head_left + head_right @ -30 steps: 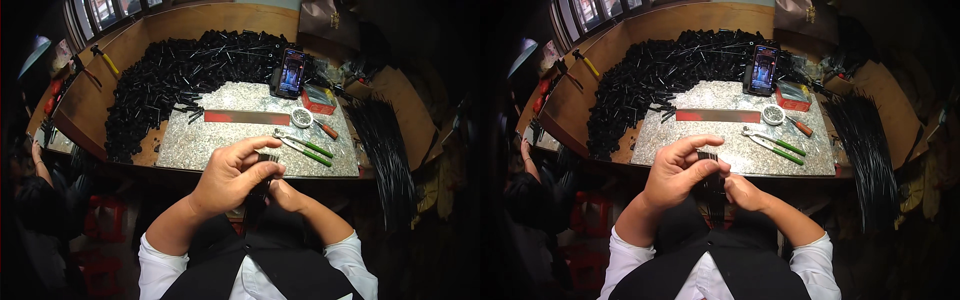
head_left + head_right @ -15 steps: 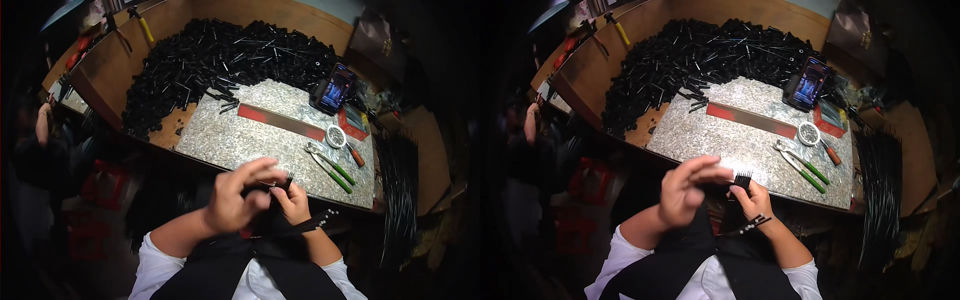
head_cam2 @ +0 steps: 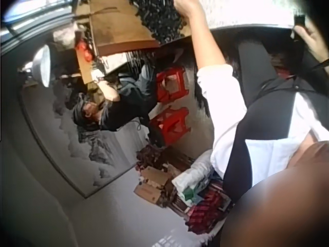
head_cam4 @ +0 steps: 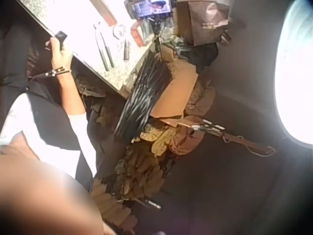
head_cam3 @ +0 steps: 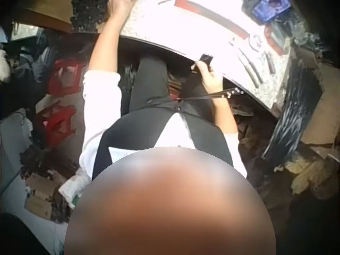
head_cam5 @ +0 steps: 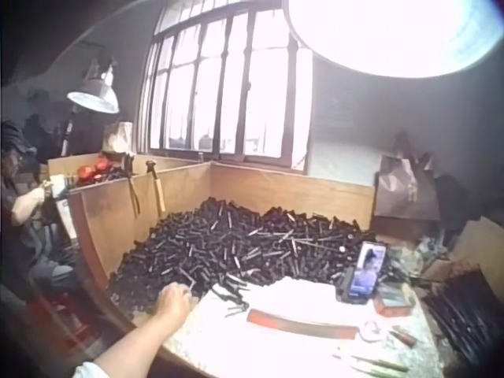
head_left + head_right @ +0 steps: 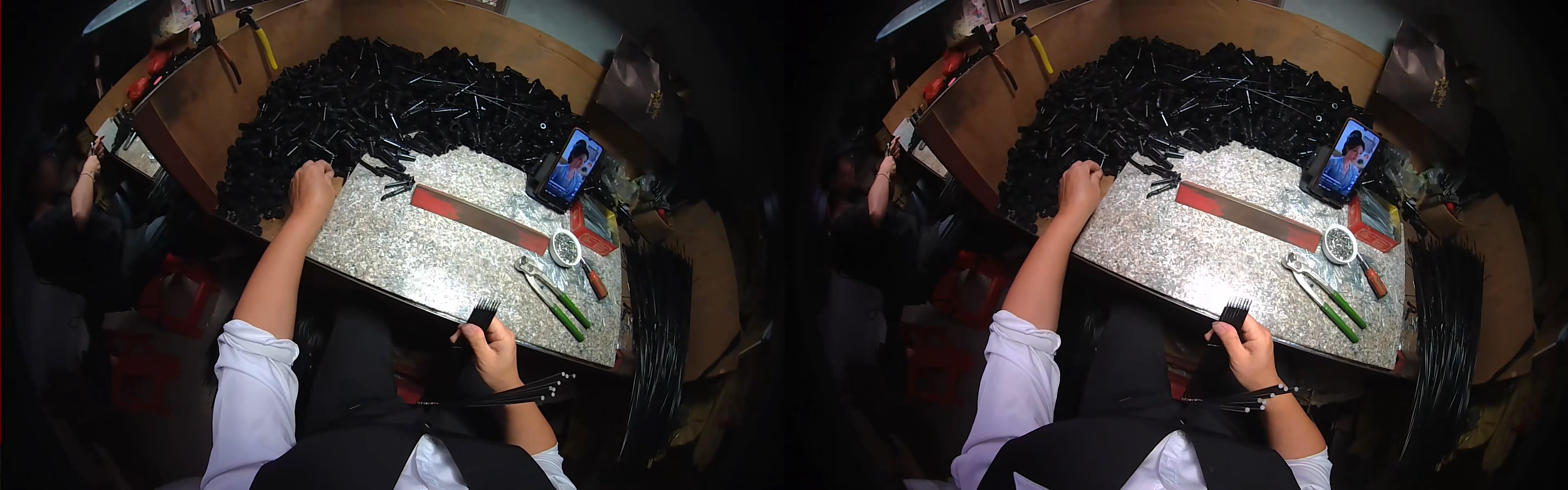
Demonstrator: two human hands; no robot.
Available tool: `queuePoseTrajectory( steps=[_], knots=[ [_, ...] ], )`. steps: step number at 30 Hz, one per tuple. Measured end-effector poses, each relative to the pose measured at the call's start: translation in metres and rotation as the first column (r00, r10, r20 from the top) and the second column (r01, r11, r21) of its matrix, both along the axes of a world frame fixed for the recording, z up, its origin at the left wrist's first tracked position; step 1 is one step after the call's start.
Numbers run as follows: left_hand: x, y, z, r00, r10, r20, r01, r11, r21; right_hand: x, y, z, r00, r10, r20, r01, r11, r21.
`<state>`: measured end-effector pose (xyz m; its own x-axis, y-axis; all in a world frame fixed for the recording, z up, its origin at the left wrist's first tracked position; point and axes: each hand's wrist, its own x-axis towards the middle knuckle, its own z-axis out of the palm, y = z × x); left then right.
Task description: Assembling metal ribs into a center hub for umbrellas at a workbench.
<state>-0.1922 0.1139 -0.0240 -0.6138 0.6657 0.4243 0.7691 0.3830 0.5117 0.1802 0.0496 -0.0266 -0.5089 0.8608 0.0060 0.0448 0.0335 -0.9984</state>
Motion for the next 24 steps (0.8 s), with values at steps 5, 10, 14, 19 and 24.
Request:
queuePoseTrajectory(
  steps=[5,10,14,19,24],
  knots=[
    [-0.003,0.013,-0.005,0.999,-0.046,-0.010,0.046,0.996,-0.073,-0.002,0.003,-0.001,0.999,0.014,0.031,-0.015,0.999,0.037],
    [-0.001,0.026,-0.009,0.990,-0.137,-0.024,0.134,0.988,-0.079,-0.002,0.002,0.000,0.998,0.035,0.059,-0.040,0.995,0.090],
    [0.002,0.039,-0.001,0.996,-0.094,0.006,0.093,0.971,-0.218,0.000,0.000,0.003,0.998,0.024,0.066,-0.029,0.996,0.078],
    [0.000,0.036,0.000,0.996,-0.060,0.061,0.072,0.971,-0.228,-0.006,0.002,0.008,0.997,0.055,0.056,-0.062,0.990,0.130],
    [0.007,0.040,-0.001,0.994,-0.108,-0.028,0.098,0.967,-0.237,-0.002,-0.001,0.004,0.998,0.030,0.049,-0.037,0.987,0.153]
  ],
)
